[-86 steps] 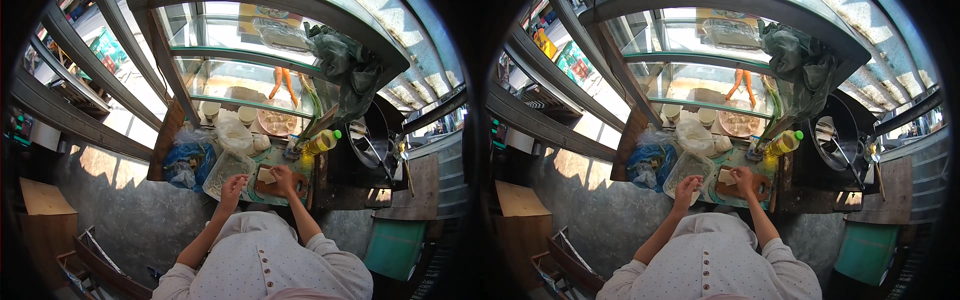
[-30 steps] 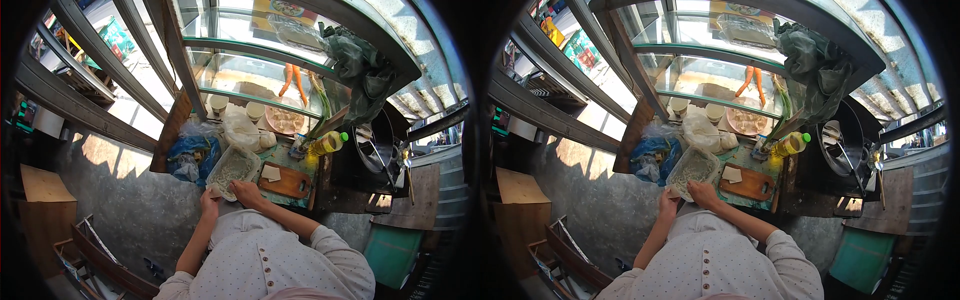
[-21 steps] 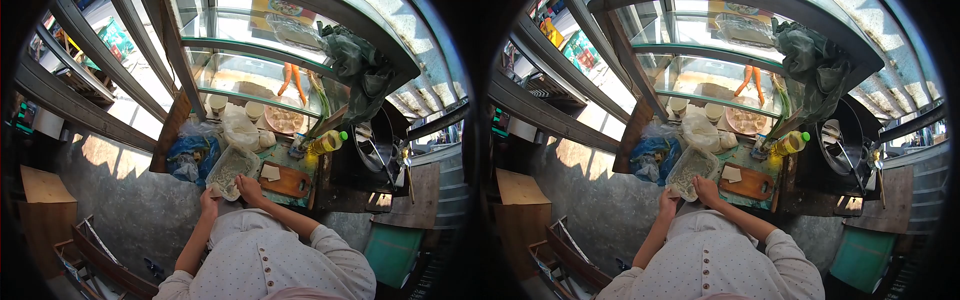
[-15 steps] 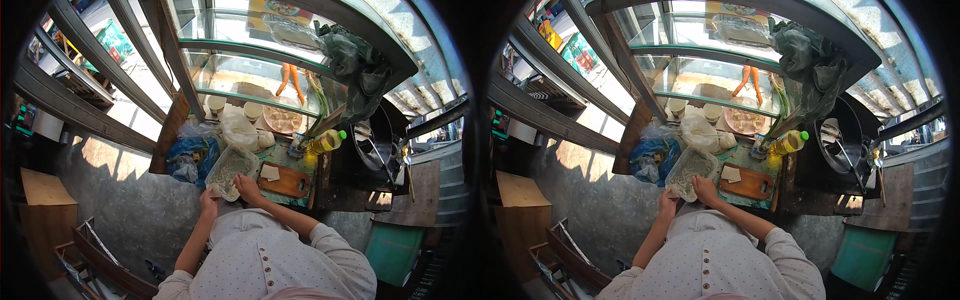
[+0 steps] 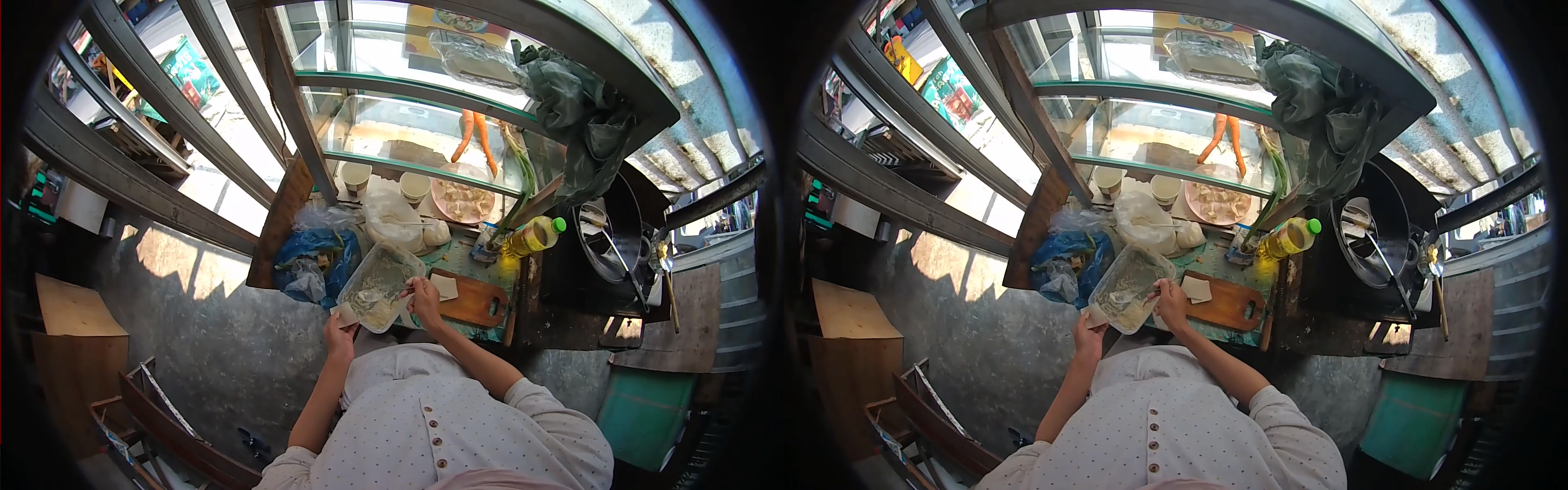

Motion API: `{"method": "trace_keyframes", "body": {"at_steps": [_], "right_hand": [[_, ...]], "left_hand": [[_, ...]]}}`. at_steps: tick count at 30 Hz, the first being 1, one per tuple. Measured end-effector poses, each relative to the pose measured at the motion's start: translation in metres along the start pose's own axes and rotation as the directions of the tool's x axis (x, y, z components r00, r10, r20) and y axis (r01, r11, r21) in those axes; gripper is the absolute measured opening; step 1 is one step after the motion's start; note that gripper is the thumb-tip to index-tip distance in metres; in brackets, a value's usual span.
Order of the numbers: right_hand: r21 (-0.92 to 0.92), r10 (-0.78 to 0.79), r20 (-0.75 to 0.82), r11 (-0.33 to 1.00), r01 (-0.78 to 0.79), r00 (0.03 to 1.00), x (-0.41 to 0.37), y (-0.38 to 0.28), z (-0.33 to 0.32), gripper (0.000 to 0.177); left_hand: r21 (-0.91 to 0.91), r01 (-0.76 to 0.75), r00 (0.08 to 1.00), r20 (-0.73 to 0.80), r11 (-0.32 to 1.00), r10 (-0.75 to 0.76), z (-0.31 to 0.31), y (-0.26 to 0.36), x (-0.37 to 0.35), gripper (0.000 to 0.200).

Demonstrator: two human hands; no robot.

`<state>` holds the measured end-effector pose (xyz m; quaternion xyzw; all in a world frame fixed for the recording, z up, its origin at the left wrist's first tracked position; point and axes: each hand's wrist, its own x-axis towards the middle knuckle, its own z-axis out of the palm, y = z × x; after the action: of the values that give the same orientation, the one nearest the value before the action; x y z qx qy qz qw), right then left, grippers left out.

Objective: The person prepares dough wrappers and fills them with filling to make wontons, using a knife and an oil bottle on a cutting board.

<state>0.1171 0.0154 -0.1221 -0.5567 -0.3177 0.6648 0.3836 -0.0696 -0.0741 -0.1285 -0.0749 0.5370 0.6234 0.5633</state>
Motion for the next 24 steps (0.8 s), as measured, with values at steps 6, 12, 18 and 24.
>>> {"method": "trace_keyframes", "body": {"at_steps": [6, 12, 18, 24], "right_hand": [[0.319, -0.011, 0.23, 0.946, -0.065, 0.973, -0.023, -0.053, -0.034, 0.034], [0.556, -0.154, 0.357, 0.828, -0.076, 0.921, -0.034, -0.077, -0.056, 0.035], [0.642, -0.242, 0.337, 0.766, -0.034, 0.91, -0.037, -0.094, -0.057, 0.032], [0.652, -0.257, 0.316, 0.758, -0.012, 0.913, -0.04, -0.094, -0.06, 0.032]], "left_hand": [[0.148, -0.154, 0.987, 0.072, 0.977, 0.144, 0.028, 0.02, -0.011, 0.033], [0.166, -0.026, 0.902, 0.429, 0.986, -0.049, 0.088, 0.054, -0.027, 0.033], [0.136, 0.11, 0.82, 0.547, 0.985, -0.168, 0.136, 0.071, -0.051, 0.034], [0.097, 0.184, 0.804, 0.557, 0.978, -0.207, 0.147, 0.072, -0.064, 0.035]]}}
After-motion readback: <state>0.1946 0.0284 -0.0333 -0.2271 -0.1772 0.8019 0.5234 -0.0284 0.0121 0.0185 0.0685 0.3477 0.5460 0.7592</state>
